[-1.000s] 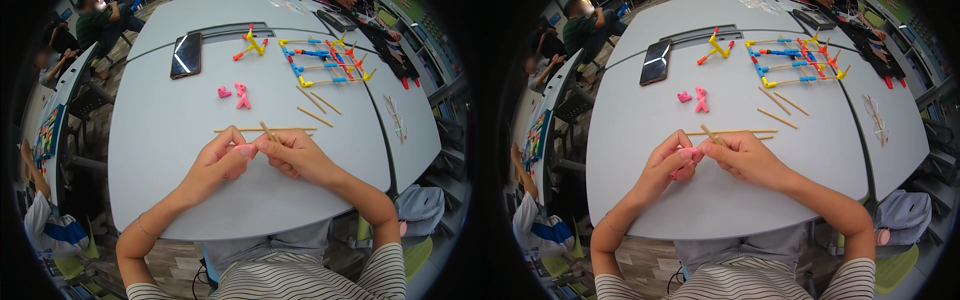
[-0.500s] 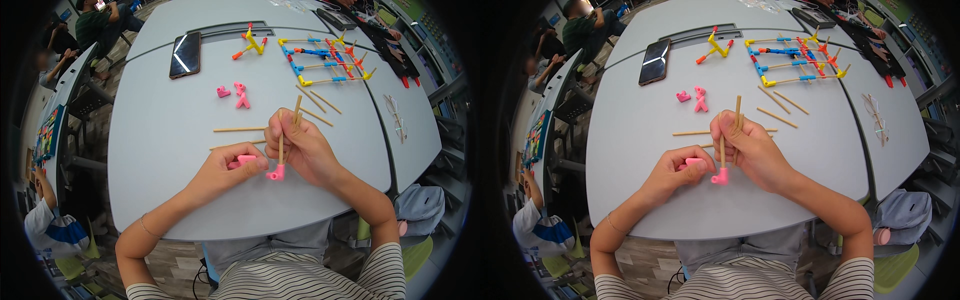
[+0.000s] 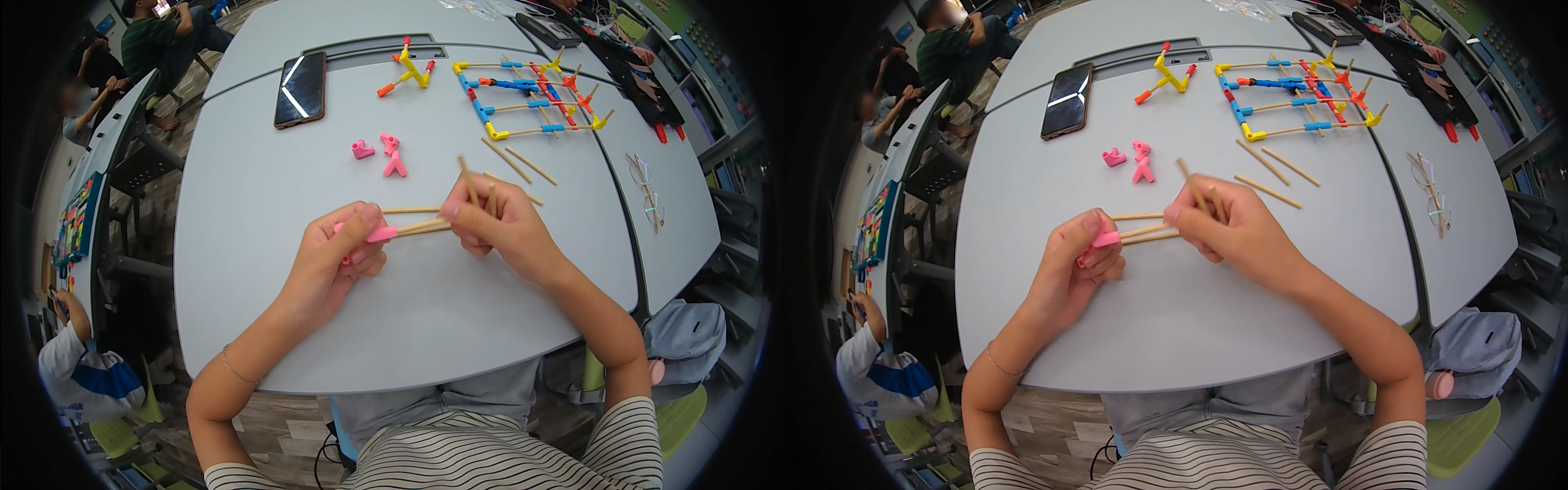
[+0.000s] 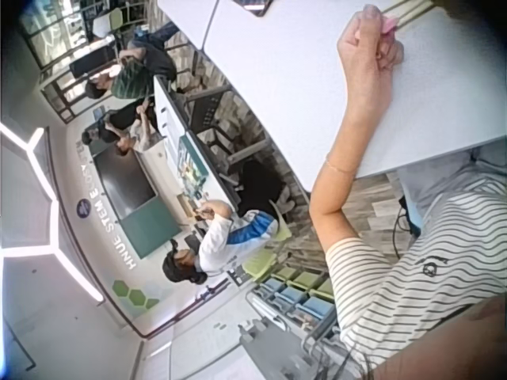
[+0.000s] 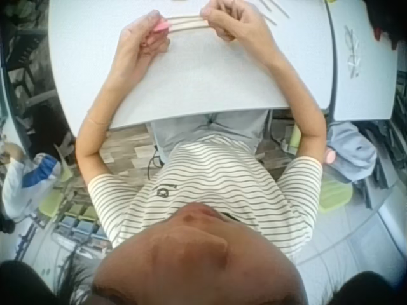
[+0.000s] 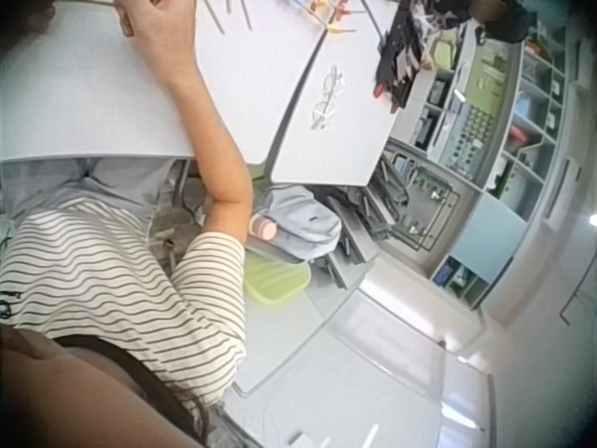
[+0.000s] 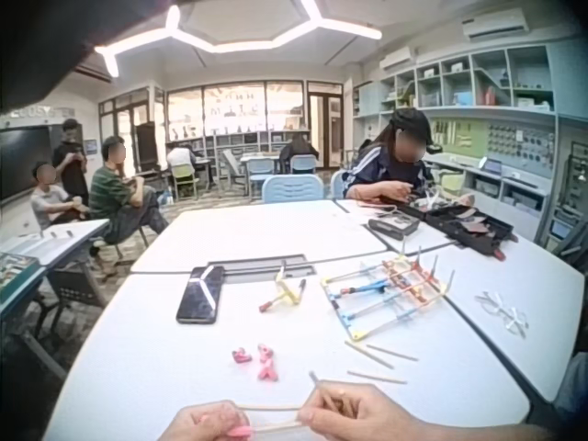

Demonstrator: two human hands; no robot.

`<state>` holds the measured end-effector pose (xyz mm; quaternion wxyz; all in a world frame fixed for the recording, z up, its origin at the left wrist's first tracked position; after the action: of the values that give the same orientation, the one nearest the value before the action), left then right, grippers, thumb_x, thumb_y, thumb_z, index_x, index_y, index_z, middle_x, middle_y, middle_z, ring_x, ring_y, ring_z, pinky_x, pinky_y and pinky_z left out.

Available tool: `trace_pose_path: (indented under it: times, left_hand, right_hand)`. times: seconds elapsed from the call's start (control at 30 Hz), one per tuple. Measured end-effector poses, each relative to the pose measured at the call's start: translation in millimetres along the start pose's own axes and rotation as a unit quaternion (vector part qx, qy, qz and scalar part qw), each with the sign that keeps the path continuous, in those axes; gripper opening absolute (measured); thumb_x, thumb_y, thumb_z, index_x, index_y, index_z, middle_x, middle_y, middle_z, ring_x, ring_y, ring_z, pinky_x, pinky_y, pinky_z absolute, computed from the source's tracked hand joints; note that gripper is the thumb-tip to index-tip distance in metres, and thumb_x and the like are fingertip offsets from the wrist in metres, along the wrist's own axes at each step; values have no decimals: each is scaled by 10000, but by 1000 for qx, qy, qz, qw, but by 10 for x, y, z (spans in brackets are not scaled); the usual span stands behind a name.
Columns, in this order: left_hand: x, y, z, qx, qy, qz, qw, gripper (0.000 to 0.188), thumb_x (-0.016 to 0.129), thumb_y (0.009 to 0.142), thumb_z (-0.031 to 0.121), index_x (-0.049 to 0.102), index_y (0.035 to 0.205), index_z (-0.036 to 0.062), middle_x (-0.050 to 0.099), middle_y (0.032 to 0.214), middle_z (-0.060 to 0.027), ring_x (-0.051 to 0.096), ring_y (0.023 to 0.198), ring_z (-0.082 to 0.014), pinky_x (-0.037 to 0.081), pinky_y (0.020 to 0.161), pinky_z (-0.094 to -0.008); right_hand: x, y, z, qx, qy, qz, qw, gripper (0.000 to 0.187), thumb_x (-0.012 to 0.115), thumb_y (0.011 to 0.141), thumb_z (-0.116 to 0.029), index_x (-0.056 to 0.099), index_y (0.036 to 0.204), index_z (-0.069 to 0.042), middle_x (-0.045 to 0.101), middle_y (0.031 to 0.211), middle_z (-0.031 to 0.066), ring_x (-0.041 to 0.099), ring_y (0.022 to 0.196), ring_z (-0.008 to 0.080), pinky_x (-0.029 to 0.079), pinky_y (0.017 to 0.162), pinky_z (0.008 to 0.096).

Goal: The person assembles a geometric structure using wooden sticks and pink plastic connectors. They repeatedly connect and disconnect pieces, forming triangular and rectangular frames on a white table.

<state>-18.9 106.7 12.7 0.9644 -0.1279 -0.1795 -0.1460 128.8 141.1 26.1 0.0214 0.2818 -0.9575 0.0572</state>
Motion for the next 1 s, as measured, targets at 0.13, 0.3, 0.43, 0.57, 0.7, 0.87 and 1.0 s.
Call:
trace_pose_path:
  times: [0.13, 0.3, 0.43, 0.57, 0.7, 0.87, 1.0]
  left_hand:
    - [-36, 29, 33, -12, 61, 17, 998, 391, 516, 1044, 369, 492, 759, 102, 368, 611, 63, 283, 556, -55, 248, 538, -253]
    - [117, -10, -132, -51, 131, -13, 990, 372, 530, 1041, 359, 550, 790, 86, 411, 614, 47, 300, 551, -51, 247, 529, -243]
    - [39, -4, -162, -49, 88, -1, 995, 377, 567, 1025, 382, 606, 789, 91, 489, 610, 51, 319, 550, -24, 233, 505, -219]
    - [49, -1, -156, -41, 146, -5, 988, 366, 522, 1044, 383, 574, 843, 82, 464, 621, 29, 328, 551, -45, 265, 527, -229]
    - [49, 0, -121, -21, 141, 1, 990, 391, 545, 1033, 401, 589, 805, 87, 474, 616, 45, 329, 552, -32, 255, 521, -220]
    - [86, -14, -138, -23, 81, -27, 996, 399, 561, 1026, 405, 597, 787, 88, 496, 654, 43, 336, 566, -30, 264, 520, -216]
    - [19, -1, -63, -1, 127, 13, 992, 358, 557, 1028, 357, 571, 806, 77, 420, 647, 47, 322, 574, -56, 266, 537, -240]
  right_hand:
    - [295, -71, -4, -29, -155, -144, 977, 309, 578, 1021, -318, 666, 901, -48, 557, 606, -7, 469, 542, 58, 359, 513, 250]
    - [569, -135, 47, -4, -146, -185, 972, 387, 498, 1054, -367, 669, 919, -48, 523, 585, 0, 513, 562, 71, 383, 543, 250]
    - [568, -150, 197, 73, -20, -217, 973, 373, 478, 1065, -367, 632, 969, -41, 513, 619, -15, 489, 567, 67, 368, 544, 242]
    - [638, -175, 265, 90, 37, -220, 971, 363, 471, 1070, -363, 611, 986, -39, 447, 644, -52, 381, 541, 53, 330, 526, 237]
    - [594, -198, 248, 146, 38, -203, 967, 368, 487, 1061, -378, 623, 959, -52, 391, 643, -72, 323, 542, 40, 299, 517, 232]
    - [463, -175, 192, 123, -26, -143, 982, 414, 520, 1040, -416, 609, 823, -76, 368, 620, -73, 318, 551, 33, 266, 508, 231]
    - [270, -89, 170, 90, -65, -65, 992, 433, 542, 1030, -403, 568, 747, -77, 384, 622, -63, 317, 558, 41, 259, 511, 246]
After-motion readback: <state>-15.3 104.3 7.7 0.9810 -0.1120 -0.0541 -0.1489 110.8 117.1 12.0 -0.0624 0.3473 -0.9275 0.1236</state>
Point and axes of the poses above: each hand's wrist, its own y-axis towards the middle knuckle, its own x-axis out of the palm, z = x × y, the point moved 10 cm from there along y, towards the middle knuckle
